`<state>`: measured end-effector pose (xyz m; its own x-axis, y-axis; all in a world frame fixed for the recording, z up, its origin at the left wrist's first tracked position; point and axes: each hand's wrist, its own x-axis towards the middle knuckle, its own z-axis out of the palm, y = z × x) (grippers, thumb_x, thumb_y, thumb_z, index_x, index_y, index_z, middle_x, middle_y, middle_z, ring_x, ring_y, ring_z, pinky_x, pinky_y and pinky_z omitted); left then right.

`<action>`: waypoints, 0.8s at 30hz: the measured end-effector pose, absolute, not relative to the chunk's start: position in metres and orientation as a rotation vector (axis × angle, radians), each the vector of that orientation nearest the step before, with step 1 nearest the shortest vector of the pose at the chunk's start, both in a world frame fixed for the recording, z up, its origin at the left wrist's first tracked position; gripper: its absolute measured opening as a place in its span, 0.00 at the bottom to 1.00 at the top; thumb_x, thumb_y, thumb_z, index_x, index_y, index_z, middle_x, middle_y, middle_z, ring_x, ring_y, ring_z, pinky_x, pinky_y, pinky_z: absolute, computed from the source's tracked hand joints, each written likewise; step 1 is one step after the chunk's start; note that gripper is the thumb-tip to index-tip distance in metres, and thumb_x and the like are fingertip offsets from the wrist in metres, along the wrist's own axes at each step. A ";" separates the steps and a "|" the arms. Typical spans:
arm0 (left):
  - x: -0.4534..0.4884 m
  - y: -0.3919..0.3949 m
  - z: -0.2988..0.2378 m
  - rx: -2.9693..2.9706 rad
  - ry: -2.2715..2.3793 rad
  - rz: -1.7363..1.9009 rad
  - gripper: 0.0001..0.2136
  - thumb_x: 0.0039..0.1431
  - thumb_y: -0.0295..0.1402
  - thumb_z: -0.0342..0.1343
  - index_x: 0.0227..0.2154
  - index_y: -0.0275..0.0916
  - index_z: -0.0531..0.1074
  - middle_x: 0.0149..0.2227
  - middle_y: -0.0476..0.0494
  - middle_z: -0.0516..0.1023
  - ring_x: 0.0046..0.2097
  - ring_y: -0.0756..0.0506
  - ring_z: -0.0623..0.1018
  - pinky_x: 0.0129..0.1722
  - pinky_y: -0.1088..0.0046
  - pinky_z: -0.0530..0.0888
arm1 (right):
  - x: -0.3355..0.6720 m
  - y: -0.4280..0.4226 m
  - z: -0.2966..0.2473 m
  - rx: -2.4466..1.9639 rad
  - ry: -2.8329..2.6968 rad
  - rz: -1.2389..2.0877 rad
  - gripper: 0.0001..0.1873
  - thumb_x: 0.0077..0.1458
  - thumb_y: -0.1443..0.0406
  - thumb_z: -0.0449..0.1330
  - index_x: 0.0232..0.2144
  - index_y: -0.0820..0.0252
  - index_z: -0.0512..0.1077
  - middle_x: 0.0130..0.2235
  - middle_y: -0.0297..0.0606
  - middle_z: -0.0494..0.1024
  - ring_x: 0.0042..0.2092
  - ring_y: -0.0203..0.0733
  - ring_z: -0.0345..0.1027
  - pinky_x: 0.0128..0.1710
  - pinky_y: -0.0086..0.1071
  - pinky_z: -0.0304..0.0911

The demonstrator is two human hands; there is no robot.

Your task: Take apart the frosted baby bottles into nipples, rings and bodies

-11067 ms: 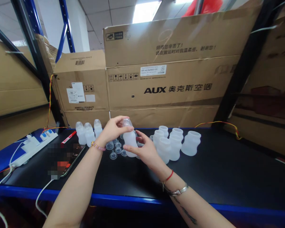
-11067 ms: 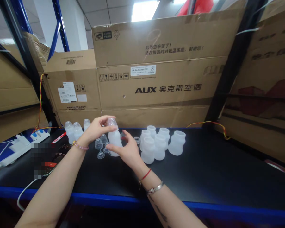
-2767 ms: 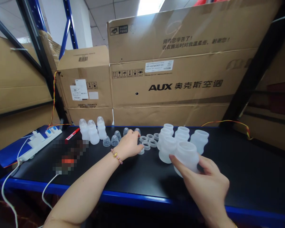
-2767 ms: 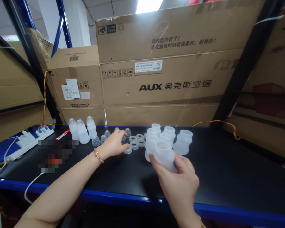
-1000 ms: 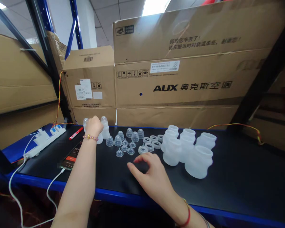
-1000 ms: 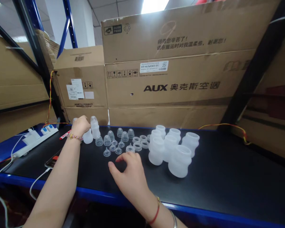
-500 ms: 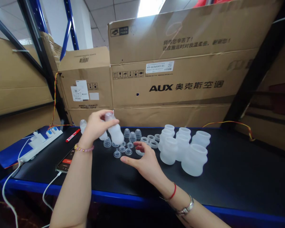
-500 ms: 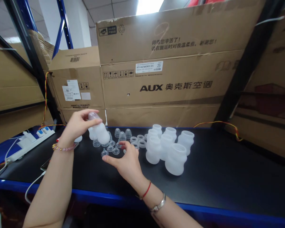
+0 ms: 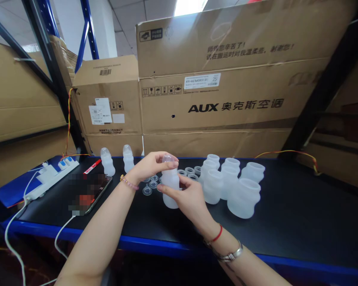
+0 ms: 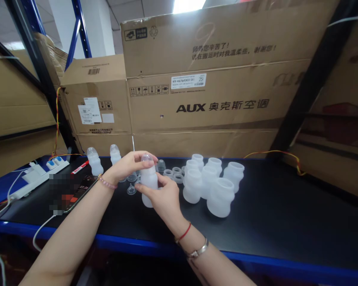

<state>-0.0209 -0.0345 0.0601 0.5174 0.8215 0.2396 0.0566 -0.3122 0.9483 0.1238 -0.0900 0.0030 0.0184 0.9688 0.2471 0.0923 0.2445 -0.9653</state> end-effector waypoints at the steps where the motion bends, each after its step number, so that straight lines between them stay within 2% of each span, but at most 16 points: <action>1: -0.022 -0.033 0.059 1.673 0.672 0.883 0.20 0.48 0.42 0.68 0.41 0.35 0.77 0.41 0.38 0.80 0.40 0.45 0.78 0.41 0.70 0.72 | 0.124 -0.090 0.005 -1.100 -1.344 0.967 0.20 0.34 0.55 0.73 0.29 0.63 0.79 0.28 0.37 0.78 0.31 0.44 0.69 0.32 0.35 0.62; 5: -0.023 -0.029 0.054 1.472 0.452 0.774 0.25 0.45 0.39 0.70 0.47 0.36 0.76 0.48 0.33 0.79 0.47 0.40 0.79 0.49 0.63 0.72 | 0.124 -0.088 0.007 -1.120 -1.304 0.971 0.22 0.31 0.54 0.74 0.28 0.65 0.80 0.27 0.40 0.78 0.31 0.44 0.68 0.31 0.36 0.63; 11: -0.016 -0.026 0.047 1.422 0.481 0.911 0.22 0.43 0.37 0.72 0.42 0.34 0.77 0.41 0.36 0.81 0.43 0.43 0.80 0.46 0.65 0.73 | 0.127 -0.082 0.004 -1.061 -1.269 1.107 0.22 0.30 0.56 0.74 0.28 0.65 0.79 0.27 0.39 0.78 0.29 0.41 0.68 0.30 0.34 0.63; 17: -0.008 -0.029 0.046 1.403 0.575 0.995 0.22 0.43 0.39 0.71 0.41 0.33 0.77 0.40 0.37 0.81 0.43 0.43 0.79 0.45 0.66 0.72 | 0.128 -0.085 0.007 -1.119 -1.214 1.098 0.18 0.33 0.57 0.72 0.24 0.65 0.77 0.22 0.35 0.74 0.24 0.36 0.62 0.24 0.31 0.57; 21: -0.003 -0.030 0.047 1.390 0.601 1.041 0.20 0.45 0.39 0.70 0.39 0.32 0.76 0.38 0.37 0.81 0.40 0.44 0.79 0.44 0.67 0.72 | 0.127 -0.087 0.008 -1.166 -1.188 1.073 0.16 0.33 0.58 0.70 0.24 0.64 0.78 0.21 0.34 0.73 0.23 0.37 0.62 0.23 0.31 0.56; 24: -0.016 -0.022 0.052 1.322 0.597 1.210 0.18 0.45 0.36 0.70 0.37 0.34 0.75 0.38 0.39 0.81 0.41 0.45 0.80 0.46 0.66 0.73 | 0.125 -0.090 0.004 -1.210 -1.241 1.075 0.14 0.30 0.61 0.70 0.23 0.64 0.78 0.21 0.33 0.73 0.24 0.38 0.63 0.25 0.32 0.58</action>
